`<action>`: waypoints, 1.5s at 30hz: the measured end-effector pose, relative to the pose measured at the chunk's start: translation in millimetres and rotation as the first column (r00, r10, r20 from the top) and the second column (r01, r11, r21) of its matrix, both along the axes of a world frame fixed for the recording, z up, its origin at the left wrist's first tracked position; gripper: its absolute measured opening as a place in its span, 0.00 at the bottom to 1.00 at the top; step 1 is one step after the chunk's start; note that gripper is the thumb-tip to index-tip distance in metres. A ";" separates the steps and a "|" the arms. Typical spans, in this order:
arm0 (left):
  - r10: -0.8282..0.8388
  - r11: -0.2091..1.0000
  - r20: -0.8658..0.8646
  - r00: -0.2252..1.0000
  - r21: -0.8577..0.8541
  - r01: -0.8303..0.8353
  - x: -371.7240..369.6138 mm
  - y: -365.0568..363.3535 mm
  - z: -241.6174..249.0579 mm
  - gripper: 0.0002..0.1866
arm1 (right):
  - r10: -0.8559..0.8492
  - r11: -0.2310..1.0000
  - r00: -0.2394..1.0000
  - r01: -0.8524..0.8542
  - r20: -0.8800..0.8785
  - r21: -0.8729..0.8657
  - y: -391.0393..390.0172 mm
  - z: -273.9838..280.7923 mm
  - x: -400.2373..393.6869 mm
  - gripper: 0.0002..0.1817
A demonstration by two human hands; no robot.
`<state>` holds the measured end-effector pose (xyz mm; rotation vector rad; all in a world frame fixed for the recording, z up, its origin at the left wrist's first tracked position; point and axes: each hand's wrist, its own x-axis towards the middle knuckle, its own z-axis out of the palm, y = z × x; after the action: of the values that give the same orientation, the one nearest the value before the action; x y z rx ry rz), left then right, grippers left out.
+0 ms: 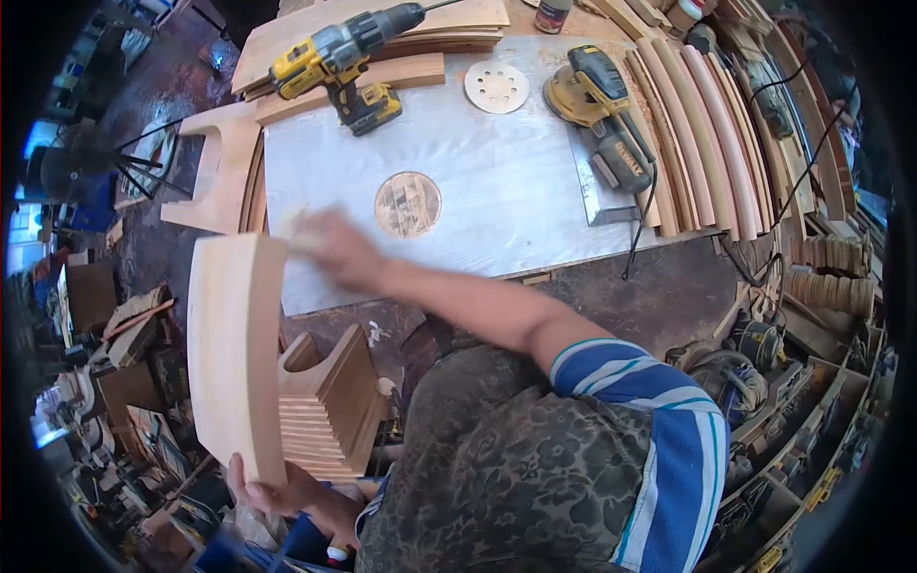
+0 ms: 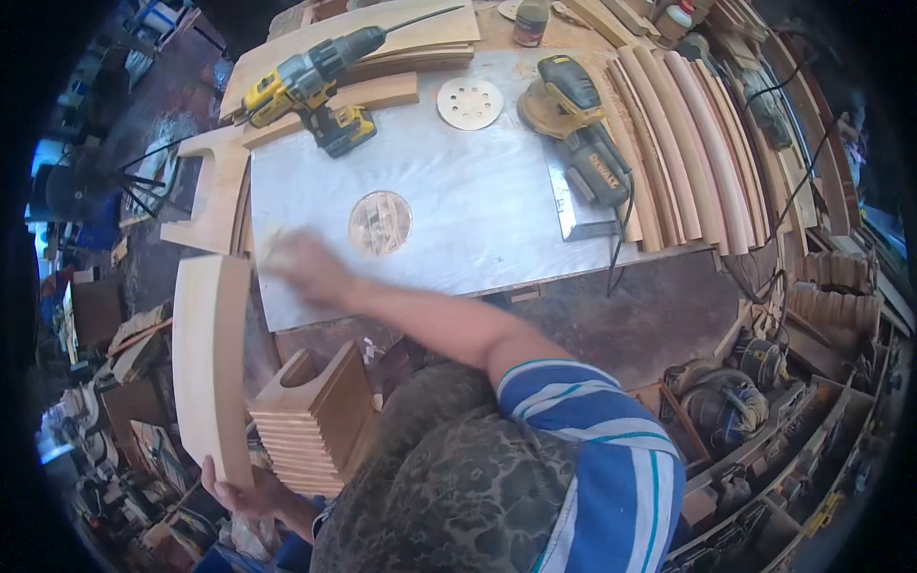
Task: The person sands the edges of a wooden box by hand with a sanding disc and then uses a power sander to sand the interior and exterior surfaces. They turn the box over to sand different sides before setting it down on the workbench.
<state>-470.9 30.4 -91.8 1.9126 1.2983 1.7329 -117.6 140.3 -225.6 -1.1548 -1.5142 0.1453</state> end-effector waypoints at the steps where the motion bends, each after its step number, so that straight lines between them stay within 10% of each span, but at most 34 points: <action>1: 0.093 0.985 -0.245 0.965 0.166 -0.052 0.4 3.9 -2.3 0.31 | -0.148 0.986 0.986 0.153 0.071 -0.061 -3.9 -6.2 29.0 0.28; 4: -0.199 0.970 -0.339 0.920 0.065 0.234 -1.1 21.0 -23.1 0.25 | -0.424 0.877 0.865 0.466 0.269 -0.118 -4.3 -25.3 123.1 0.30; 6: -0.234 0.950 0.115 0.965 -0.184 0.252 71.6 12.6 -4.6 0.34 | -0.387 0.866 0.883 0.447 0.265 -0.226 -2.9 -24.7 170.5 0.22; 13: -0.555 0.797 -0.006 0.832 -0.291 0.529 149.9 4.8 -5.9 0.31 | -0.244 0.750 0.957 0.291 0.160 -0.595 -62.9 24.8 285.6 0.20; 18: -0.727 0.669 -0.048 0.685 -0.276 0.691 206.3 -8.4 -38.5 0.27 | -0.642 0.594 0.677 0.736 0.361 -0.324 -87.4 52.9 334.1 0.37; 22: -0.789 0.605 -0.010 0.614 -0.192 0.773 264.2 -15.7 -73.0 0.30 | -0.553 0.495 0.484 0.846 0.678 -0.201 -132.6 111.0 364.0 0.41; 24: -0.784 0.610 -0.030 0.620 -0.222 0.760 279.7 -20.9 -100.2 0.34 | -0.277 0.221 0.489 0.870 0.827 -0.440 -145.9 112.9 384.1 0.46; 36: -0.740 0.672 -0.399 0.541 -0.475 0.569 277.2 -21.9 -162.7 0.55 | -0.375 0.238 0.774 0.613 0.511 -0.753 -164.1 135.7 425.5 0.49; 38: -0.751 0.659 -0.367 0.549 -0.463 0.592 289.5 -20.1 -165.7 0.56 | -0.421 0.473 0.699 0.713 0.578 -0.518 -178.8 139.7 439.5 0.49; 45: -0.804 0.591 -0.444 0.395 -0.525 0.612 289.0 -13.3 -149.9 0.57 | -0.300 0.590 0.839 0.537 0.454 -0.603 -246.0 267.5 322.9 0.46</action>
<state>-181.9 17.0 -241.6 2.4403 0.5611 0.3942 205.3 -105.7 41.9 -2.2522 -1.4171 0.2474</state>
